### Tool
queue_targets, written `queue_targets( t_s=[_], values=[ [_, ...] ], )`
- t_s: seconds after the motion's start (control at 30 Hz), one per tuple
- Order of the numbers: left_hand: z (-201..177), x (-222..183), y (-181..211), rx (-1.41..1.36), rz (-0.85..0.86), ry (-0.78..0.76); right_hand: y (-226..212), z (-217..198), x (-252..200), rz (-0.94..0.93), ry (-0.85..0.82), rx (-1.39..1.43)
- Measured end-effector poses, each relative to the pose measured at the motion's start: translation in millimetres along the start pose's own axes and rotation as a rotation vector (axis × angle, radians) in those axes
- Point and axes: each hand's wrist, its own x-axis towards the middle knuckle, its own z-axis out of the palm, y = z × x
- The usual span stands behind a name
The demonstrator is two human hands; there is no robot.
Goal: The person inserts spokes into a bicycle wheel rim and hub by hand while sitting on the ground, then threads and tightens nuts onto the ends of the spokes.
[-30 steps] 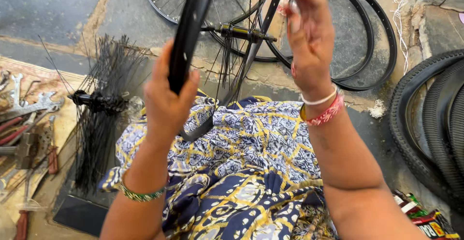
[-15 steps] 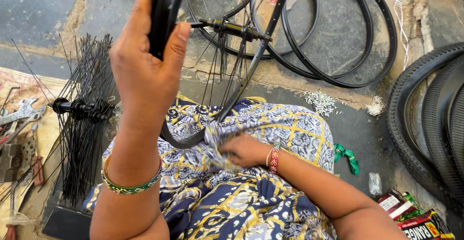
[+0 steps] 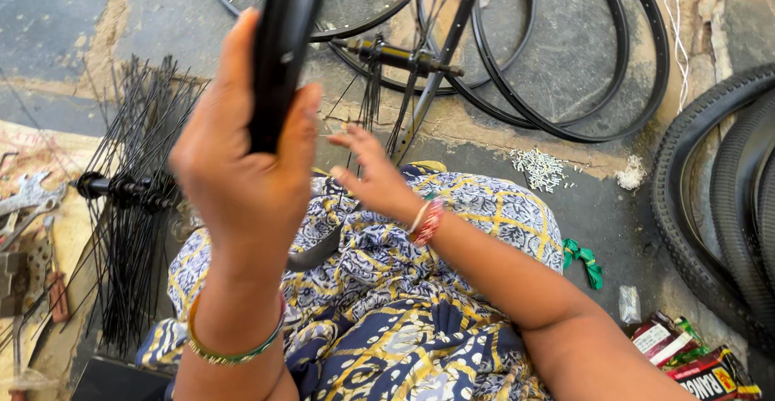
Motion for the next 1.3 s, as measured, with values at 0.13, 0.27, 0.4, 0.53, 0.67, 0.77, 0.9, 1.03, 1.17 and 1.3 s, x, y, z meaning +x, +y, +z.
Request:
queue_targets(
  t_s=[0.13,0.27,0.4,0.53,0.67,0.77,0.9,1.03,1.17,1.3],
  values=[
    [-8.4,-7.5,-0.8,0.011,-0.016,0.030,7.2,7.9,3.9,-0.089,-0.006,-0.013],
    [-18.4,-9.9,10.5,0.023,-0.063,0.014,15.3,16.2,4.5,-0.095,0.070,0.005],
    [-12.4,-9.1,25.4,0.053,-0.092,0.017,26.3,43.3,13.4,-0.037,0.284,0.030],
    [-6.1,-9.4,43.5,0.181,-0.072,-0.010,41.6,71.4,54.4,0.345,0.461,0.699],
    [-4.7,-7.2,56.1,0.129,-0.063,-0.051,35.5,70.2,64.0,0.105,0.780,0.574],
    [-3.6,-6.1,56.7,0.153,-0.078,-0.049,24.1,52.9,52.1,0.363,0.696,0.864],
    [-2.5,-7.3,55.7,0.177,-0.061,-0.047,16.3,50.4,34.8,0.070,0.718,0.218],
    [-2.3,-9.6,52.9,0.172,-0.038,-0.031,32.8,51.9,41.3,0.099,0.479,0.219],
    [0.0,-9.9,51.5,0.163,-0.065,-0.035,42.2,53.7,75.2,0.297,0.475,1.044],
    [-0.9,-8.4,50.9,0.154,-0.056,-0.024,46.8,57.8,106.1,-0.044,0.210,1.207]
  ],
)
